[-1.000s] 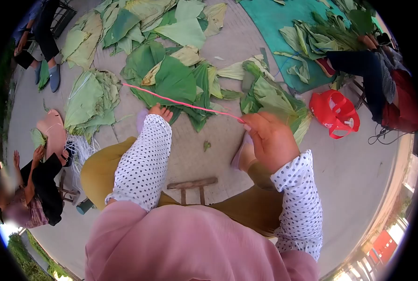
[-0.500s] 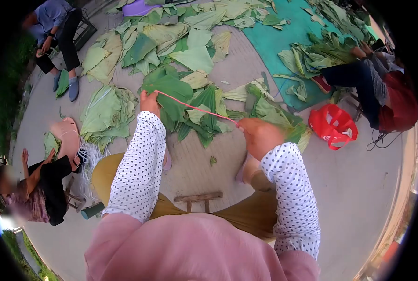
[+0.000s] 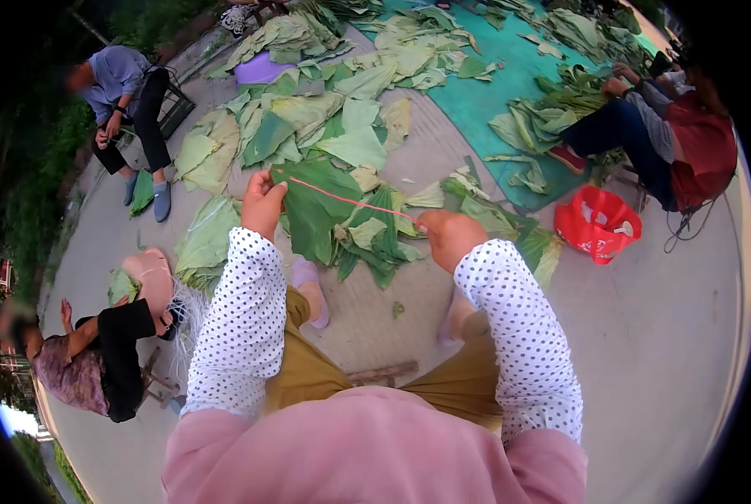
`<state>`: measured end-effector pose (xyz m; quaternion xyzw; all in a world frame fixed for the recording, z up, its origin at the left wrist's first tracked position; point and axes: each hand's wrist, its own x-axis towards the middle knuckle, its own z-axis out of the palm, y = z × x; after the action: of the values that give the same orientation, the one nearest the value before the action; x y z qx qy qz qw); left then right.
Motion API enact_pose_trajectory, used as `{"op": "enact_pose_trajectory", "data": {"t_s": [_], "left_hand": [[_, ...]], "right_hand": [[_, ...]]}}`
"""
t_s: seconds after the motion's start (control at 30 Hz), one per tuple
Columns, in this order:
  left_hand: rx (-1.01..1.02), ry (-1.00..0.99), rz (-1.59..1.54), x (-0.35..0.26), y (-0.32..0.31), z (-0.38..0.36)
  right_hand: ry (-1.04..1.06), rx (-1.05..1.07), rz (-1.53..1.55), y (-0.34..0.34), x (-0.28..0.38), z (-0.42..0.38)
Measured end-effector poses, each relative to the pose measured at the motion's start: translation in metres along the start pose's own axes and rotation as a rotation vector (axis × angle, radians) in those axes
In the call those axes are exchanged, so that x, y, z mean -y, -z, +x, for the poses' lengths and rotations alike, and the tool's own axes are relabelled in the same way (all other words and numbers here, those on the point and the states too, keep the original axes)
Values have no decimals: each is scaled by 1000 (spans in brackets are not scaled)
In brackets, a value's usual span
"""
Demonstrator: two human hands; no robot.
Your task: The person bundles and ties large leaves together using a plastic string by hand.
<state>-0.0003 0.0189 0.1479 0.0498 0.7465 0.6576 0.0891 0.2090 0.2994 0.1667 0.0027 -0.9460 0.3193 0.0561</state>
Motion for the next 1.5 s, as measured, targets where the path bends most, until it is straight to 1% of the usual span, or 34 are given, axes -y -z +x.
{"op": "enact_pose_trajectory", "data": {"t_s": [0.13,0.23,0.43,0.5,0.6,1.03,1.1,1.23,1.3,1.4,1.43,1.5], "left_hand": [[73,-14,-127,-19,-16,-11],[76,0,-73,-19,-17,-13],[84,-50,-68,-15,-15,-12],[59,-125,-34,-13,-16,-12],[40,-175,10,-12,-16,-13],[-6,-208,83,-5,-19,-12],[-76,-327,268,-1,-20,-12],[-79,-343,272,4,-23,-12],[-119,-387,350,6,-25,-12],[-120,-373,391,3,-28,-15],[-115,-371,389,1,-32,-19],[29,-329,428,1,-44,-32]], "right_hand": [[-15,22,-35,-1,-3,3],[-13,21,-38,-4,-5,3],[-22,8,-46,-5,0,4],[-57,29,-50,-4,2,5],[-73,47,-48,-4,4,6],[-89,48,-57,-4,-1,5],[-50,33,-59,-6,-5,5],[-55,34,-62,-7,-5,4],[-63,39,-82,-8,-7,5],[-79,61,-93,-7,-7,5],[-85,61,-94,-6,-4,6],[-74,61,-32,-5,2,8]]}}
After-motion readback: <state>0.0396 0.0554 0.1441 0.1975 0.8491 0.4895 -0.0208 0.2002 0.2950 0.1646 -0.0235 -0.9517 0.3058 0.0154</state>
